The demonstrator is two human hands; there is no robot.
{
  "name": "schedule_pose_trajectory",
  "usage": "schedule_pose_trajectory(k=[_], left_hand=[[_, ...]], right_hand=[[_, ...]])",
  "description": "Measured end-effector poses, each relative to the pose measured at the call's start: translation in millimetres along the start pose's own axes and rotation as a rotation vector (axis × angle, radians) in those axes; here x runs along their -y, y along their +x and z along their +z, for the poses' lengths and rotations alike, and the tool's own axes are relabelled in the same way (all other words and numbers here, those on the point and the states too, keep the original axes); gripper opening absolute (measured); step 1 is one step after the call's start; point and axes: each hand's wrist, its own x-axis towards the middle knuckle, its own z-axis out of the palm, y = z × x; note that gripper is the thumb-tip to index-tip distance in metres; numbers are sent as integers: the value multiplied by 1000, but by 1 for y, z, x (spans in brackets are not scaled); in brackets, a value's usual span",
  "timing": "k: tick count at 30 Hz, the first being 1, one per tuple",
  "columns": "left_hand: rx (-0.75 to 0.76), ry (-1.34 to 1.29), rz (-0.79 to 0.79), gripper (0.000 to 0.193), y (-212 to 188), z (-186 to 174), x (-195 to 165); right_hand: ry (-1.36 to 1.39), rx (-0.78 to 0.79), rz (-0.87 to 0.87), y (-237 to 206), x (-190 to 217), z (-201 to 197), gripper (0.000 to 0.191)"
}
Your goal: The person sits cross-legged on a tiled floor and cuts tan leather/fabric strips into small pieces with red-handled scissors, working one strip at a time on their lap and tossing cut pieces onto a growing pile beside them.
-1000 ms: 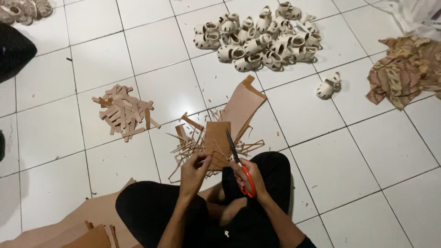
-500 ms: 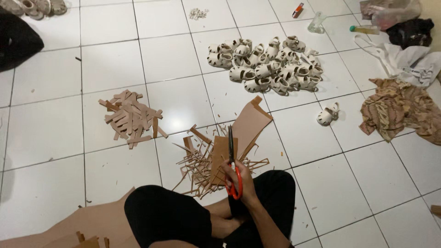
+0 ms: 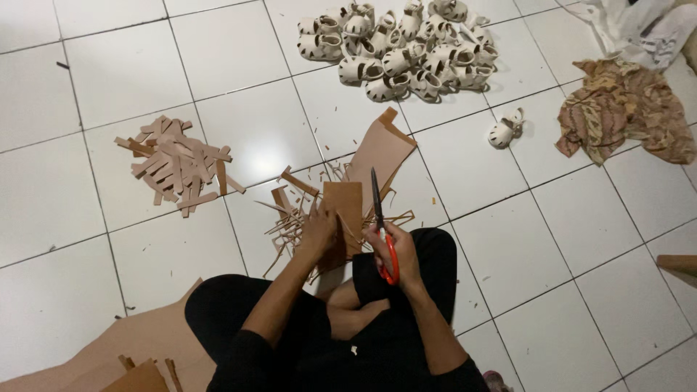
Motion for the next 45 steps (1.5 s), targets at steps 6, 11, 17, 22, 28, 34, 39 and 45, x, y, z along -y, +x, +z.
schedule_pose_trajectory(k=[6,11,17,22,28,34,39,45], left_hand=[[-98,300,160,58,-7,44,-25],[-106,-724,-217,38,-12,9,-16],[-413,-1863,-666,12,-49,9,-18],[-228,-1605,-549,29,-64,15,-15],[-289,-905,-521,93,-79,-6,-21],[-293,-1286,-397,57,-87,-23,-63],[-242,-1088,-407,32,-85,-19,-65],[-237,-1447,-418,26,-80,-11,-34]], right_hand=[[-75,-51,-4,-1,-13,-15,26],[-79,-127,55,-5,-41,-27,31],[337,-131,141,11,-45,-6,36],[516,-87,-157,15,-25,14,25],[451,-255,-282,2,-20,5,20],[644,-252,-334,-12,-29,-4,19],[700,-235,-245,-31,-37,-8,19],[135,-76,-58,-64,-63,-18,26]])
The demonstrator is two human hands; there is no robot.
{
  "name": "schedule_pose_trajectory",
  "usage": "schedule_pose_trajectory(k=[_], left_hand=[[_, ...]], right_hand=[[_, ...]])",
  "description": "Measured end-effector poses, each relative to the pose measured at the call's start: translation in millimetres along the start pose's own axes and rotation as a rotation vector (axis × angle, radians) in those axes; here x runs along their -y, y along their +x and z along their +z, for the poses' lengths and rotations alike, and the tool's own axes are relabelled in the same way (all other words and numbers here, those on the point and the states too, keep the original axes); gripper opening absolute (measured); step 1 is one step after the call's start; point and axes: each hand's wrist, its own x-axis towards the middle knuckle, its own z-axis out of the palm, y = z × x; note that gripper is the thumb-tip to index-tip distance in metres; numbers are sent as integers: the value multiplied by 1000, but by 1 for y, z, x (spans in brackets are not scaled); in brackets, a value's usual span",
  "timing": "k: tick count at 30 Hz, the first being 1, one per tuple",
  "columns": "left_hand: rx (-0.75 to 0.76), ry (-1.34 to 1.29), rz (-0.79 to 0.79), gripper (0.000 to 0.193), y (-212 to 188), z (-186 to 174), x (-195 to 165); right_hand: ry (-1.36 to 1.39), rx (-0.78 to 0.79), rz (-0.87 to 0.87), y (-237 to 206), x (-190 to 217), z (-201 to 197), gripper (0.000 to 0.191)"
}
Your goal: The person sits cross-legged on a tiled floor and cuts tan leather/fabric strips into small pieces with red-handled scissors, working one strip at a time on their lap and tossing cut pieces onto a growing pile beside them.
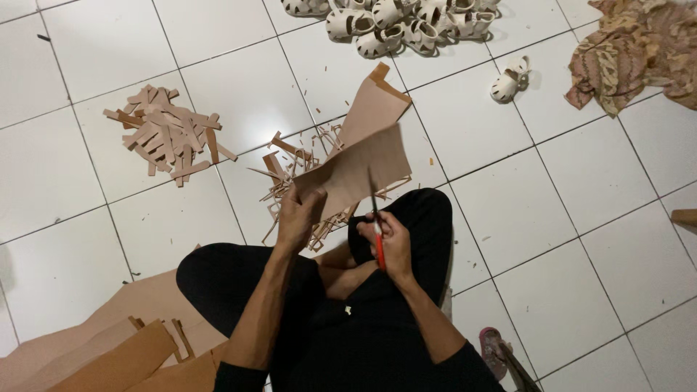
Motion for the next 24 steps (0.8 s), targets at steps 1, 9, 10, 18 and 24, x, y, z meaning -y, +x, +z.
schedule_pose_trajectory(k=[1,9,10,18,24], left_hand=[[18,-34,-3,26,3,-5,-4],[-12,-80,101,24,11,-38,-54],[8,-81,119,25,7,-38,-58],[97,-220,132,25,-24,-31,-64],[69,-167,97,24,-30,-26,-65]], right_hand=[[-31,57,-6,-6,-2,-3,25],[-399,401,-132,-16,22,-3,46],[-378,401,-142,-13,28,0,49],[-356,441,-211,-5,58,15,73],[-387,425,-237,-7,60,15,75]])
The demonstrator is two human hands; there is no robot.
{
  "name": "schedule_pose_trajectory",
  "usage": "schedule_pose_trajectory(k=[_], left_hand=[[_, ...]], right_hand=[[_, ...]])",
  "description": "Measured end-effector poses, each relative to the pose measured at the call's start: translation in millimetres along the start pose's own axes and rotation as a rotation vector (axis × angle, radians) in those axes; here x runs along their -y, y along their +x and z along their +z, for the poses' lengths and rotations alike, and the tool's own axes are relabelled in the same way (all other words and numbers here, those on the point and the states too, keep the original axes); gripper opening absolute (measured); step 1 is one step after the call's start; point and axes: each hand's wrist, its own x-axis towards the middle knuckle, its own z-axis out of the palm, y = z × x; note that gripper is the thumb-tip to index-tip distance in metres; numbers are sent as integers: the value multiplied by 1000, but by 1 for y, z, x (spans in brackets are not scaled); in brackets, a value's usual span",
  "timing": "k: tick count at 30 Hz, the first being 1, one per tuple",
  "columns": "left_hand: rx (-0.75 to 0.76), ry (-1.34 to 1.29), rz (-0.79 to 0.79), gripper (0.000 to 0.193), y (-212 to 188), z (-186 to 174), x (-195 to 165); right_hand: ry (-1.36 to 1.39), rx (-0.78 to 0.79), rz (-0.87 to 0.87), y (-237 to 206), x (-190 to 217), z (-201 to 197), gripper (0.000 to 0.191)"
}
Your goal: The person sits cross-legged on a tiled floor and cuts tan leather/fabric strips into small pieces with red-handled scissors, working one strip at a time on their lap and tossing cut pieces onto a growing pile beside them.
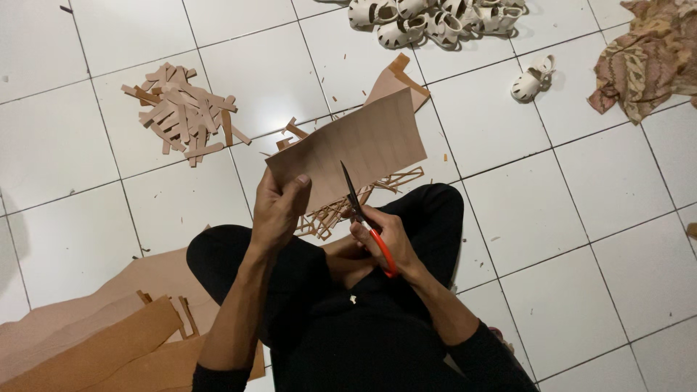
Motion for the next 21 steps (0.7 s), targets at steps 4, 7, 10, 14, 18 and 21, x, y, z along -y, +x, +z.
schedule_pose_trajectory(k=[4,7,10,14,18,21], left_hand=[[-14,-1,-37,24,-1,4,2],[-15,-6,-13,23,-1,5,5],[10,-31,1,25,-1,5,7],[-11,72,14,28,1,6,10],[16,87,-11,29,-3,12,15],[51,87,-81,24,-11,19,20]], right_hand=[[-6,17,-5,-1,-1,-1,71],[16,7,-21,-2,-3,-2,70],[24,-26,22,-3,-8,-2,58],[51,-49,96,-6,-16,2,51],[253,-33,108,-5,-21,5,45],[357,-49,17,-2,-21,5,52]])
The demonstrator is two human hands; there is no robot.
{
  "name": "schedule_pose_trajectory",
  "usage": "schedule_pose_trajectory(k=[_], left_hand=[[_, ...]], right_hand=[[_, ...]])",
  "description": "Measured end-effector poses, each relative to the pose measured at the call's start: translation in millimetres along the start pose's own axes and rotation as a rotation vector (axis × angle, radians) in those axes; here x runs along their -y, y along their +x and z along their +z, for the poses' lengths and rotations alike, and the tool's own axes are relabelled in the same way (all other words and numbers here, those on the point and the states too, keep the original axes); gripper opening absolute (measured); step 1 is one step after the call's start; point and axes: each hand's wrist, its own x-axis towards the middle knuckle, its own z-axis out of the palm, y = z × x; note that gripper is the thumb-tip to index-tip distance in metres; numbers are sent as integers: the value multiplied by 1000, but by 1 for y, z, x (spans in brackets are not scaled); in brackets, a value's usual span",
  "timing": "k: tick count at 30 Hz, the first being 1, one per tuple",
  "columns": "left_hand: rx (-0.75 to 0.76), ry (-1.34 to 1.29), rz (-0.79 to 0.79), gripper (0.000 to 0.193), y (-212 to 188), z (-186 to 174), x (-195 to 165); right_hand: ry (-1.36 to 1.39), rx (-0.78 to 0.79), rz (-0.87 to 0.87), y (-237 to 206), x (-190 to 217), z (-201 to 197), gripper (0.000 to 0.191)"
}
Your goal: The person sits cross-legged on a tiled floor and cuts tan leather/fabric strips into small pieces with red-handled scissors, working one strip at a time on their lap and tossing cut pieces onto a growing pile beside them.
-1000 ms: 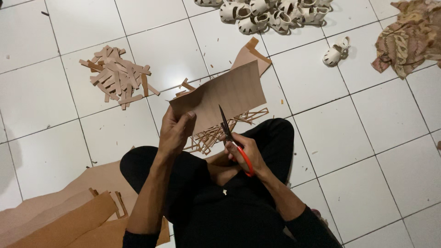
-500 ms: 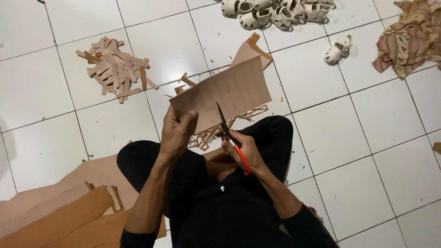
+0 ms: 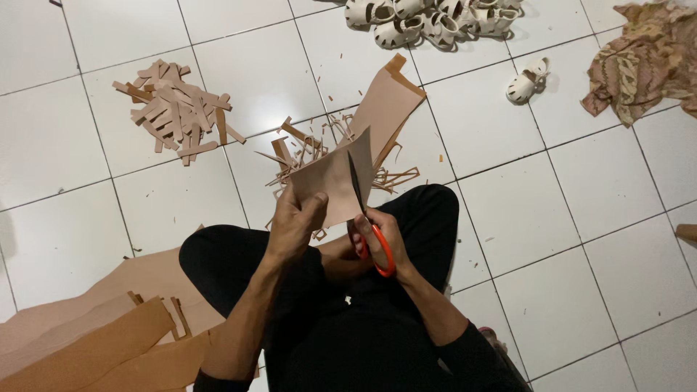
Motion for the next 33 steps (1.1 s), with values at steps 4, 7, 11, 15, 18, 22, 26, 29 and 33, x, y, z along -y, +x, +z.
schedule_pose_trajectory(k=[4,7,11,15,18,22,26,29,33], left_hand=[[21,41,-37,19,-6,3,6],[8,-25,-90,20,-3,1,12],[-18,-46,-131,31,4,-3,26],[-79,120,193,64,17,-4,37],[-174,457,403,56,28,0,37],[-333,440,-12,33,35,-1,30],[-263,494,178,37,30,-9,17],[-263,404,115,37,24,-11,13],[-318,380,132,36,28,-15,10]], right_hand=[[21,-40,81,0,0,1,53],[89,-110,204,-5,-3,2,52],[85,-173,179,-9,-10,-3,54],[35,-167,135,-8,-15,-8,47],[-171,-172,186,-7,-14,-7,38],[-29,-87,202,-7,-7,-3,28],[224,19,300,-2,0,-1,24],[179,8,284,3,0,2,24],[-197,-61,133,-1,-1,5,28]])
